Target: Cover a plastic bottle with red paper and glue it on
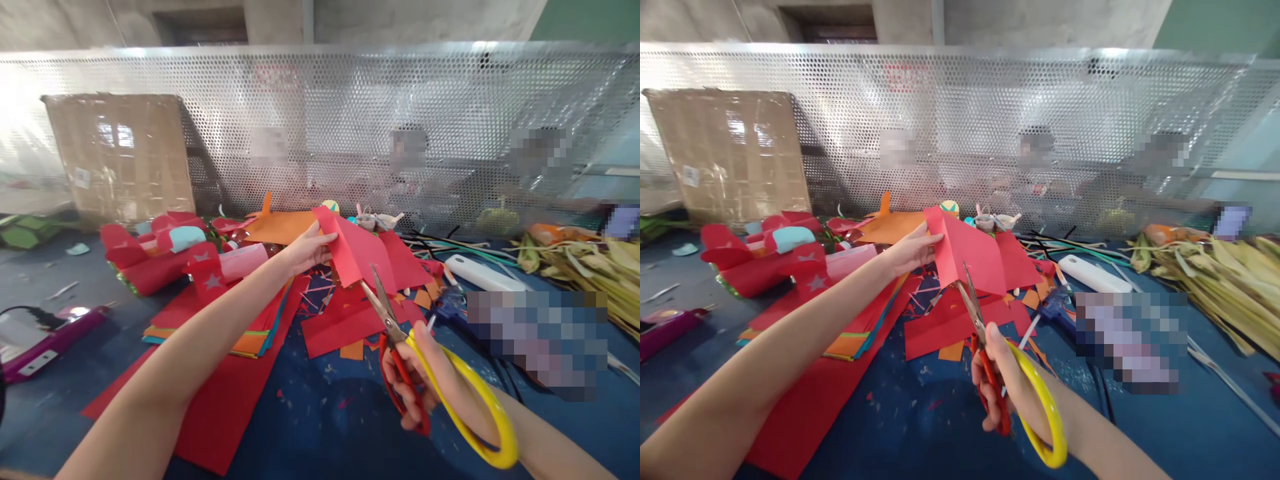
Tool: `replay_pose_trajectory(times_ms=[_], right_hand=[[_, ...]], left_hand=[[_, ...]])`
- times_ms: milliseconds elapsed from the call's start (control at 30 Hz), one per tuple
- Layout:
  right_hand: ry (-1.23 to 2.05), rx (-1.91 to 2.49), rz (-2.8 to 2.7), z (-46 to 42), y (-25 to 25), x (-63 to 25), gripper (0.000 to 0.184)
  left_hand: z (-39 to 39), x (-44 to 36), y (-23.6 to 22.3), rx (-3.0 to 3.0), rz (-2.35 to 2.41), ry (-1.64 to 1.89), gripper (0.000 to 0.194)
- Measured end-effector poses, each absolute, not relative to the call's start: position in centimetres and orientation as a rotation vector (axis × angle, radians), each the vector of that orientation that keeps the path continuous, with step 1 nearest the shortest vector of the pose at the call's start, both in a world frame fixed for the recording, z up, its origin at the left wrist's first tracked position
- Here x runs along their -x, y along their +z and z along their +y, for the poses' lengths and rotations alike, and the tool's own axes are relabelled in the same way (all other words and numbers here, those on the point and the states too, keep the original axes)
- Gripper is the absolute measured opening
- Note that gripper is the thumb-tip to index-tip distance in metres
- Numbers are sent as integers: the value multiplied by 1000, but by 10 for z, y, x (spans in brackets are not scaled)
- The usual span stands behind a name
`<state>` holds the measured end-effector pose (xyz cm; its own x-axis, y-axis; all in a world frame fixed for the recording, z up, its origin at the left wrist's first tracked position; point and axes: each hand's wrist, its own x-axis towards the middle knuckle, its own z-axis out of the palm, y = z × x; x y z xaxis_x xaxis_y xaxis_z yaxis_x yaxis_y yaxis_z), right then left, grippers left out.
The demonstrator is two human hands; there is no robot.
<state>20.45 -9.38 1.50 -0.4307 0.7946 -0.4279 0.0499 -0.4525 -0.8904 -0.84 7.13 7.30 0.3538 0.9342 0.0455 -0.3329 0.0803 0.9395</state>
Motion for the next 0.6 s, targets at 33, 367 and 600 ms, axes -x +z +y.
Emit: replay_pose_trajectory(times_ms=[33,367,600], right_hand=[[1912,1270,-1232,-95,16,-204,76],[1652,1274,-1292,-110,41,-195,63],[1591,1266,-1262,-106,41,-196,60]], left_hand=[[70,7,73,-1106,694,1061,44],[60,-4,76,-1248,643,1021,52],[56,-6,81,-1246,619,1027,62]])
